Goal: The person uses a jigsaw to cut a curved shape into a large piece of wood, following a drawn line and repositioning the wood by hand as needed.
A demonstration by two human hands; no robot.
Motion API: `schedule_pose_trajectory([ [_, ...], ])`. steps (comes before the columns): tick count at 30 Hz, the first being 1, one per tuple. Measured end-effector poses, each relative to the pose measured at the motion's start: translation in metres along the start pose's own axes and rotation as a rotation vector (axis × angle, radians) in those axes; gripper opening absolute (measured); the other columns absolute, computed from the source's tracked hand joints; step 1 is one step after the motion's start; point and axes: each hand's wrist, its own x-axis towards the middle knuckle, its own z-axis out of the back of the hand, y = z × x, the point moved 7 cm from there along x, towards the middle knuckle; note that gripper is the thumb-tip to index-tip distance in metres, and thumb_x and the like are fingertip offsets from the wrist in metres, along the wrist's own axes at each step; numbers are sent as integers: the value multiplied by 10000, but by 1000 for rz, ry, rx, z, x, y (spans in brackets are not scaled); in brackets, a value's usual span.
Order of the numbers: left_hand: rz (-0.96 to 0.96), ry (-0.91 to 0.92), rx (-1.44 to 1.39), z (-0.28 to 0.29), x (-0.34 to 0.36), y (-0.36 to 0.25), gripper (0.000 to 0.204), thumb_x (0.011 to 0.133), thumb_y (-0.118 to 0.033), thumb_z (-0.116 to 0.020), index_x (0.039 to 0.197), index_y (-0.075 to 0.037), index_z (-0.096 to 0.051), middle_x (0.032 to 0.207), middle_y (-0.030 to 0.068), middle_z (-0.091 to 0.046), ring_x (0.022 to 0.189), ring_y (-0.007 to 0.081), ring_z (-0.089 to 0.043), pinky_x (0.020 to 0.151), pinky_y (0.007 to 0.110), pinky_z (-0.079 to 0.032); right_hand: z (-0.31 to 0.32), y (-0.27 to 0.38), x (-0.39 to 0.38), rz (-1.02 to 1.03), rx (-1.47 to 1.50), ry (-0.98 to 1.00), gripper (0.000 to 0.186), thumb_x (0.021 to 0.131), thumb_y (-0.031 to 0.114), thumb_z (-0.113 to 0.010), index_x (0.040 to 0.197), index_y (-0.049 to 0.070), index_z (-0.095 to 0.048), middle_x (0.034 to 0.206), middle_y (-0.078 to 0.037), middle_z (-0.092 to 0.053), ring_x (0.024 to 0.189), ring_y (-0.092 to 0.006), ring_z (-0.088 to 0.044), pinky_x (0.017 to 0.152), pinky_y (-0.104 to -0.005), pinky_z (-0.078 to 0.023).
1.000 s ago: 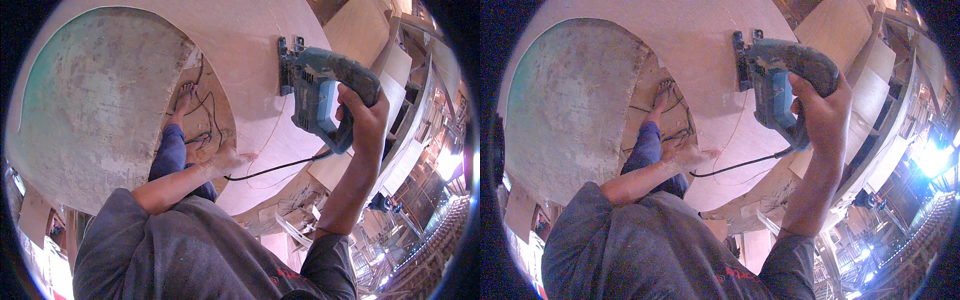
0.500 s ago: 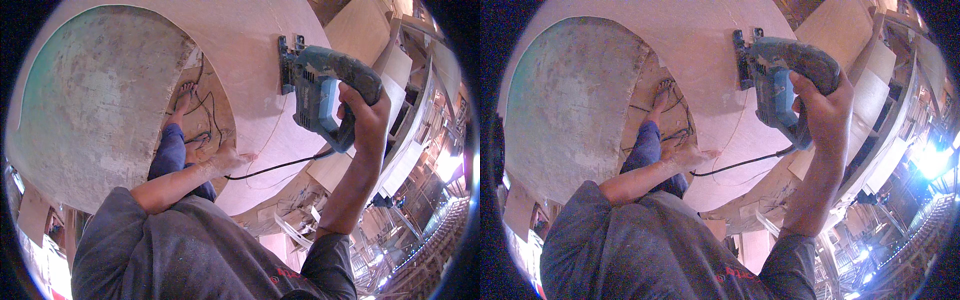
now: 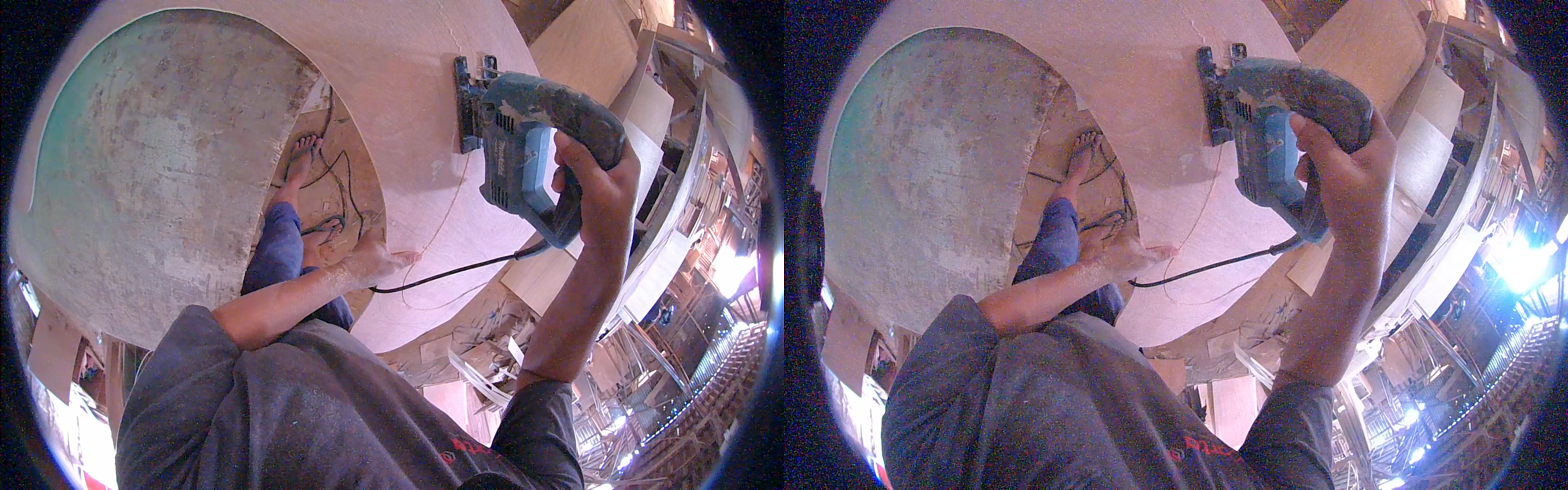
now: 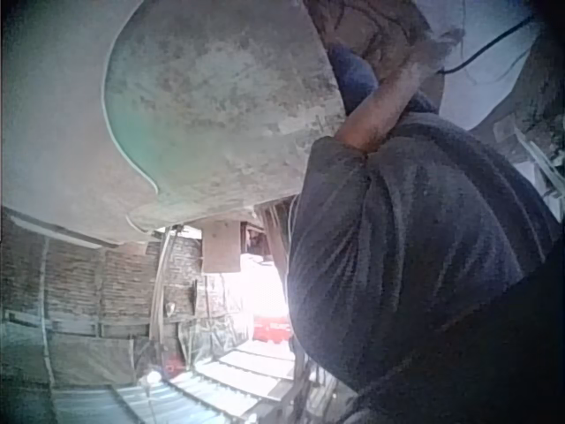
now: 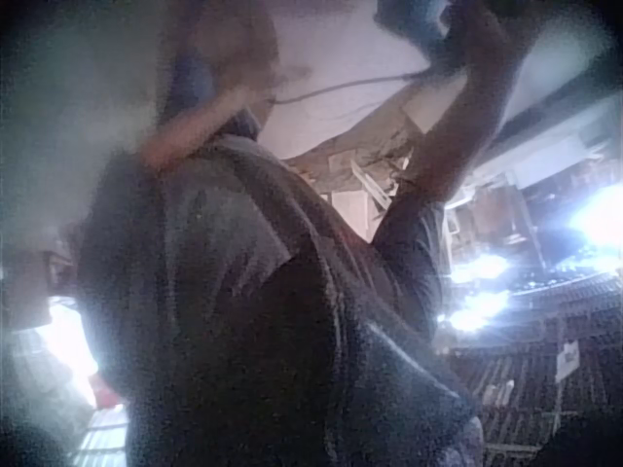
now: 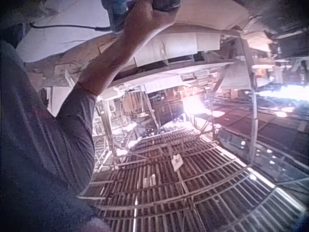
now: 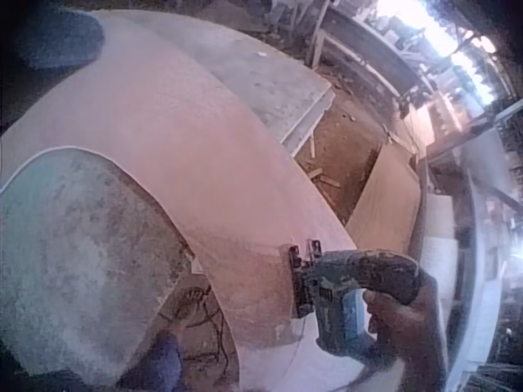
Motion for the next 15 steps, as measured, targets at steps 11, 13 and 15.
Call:
schedule_pose_trajectory([
  [11,97,-25,50,1,-4,1,582,769,-221,-826,1237,2,-561,1133,165,-662,1068,277,-631,962,358,-469,-1,3,-1,5,-10,16,242,822,145,-758,975,1,-639,727,-46,-616,532,-116,-571,474,-243,-462],
  [13,74,-25,42,-1,0,21,625,760,-228,-833,1259,7,-538,1147,177,-652,1080,290,-625,969,364,-466,-3,6,-3,-8,1,10,245,819,140,-759,982,0,-641,722,-45,-612,524,-116,-565,469,-242,-456],
  [15,45,-19,-16,-4,-1,17,646,754,-243,-837,1262,9,-529,1160,187,-644,1091,295,-621,972,371,-466,-2,7,-2,-3,20,14,250,816,140,-761,985,0,-641,720,-46,-612,518,-116,-563,467,-242,-454],
])
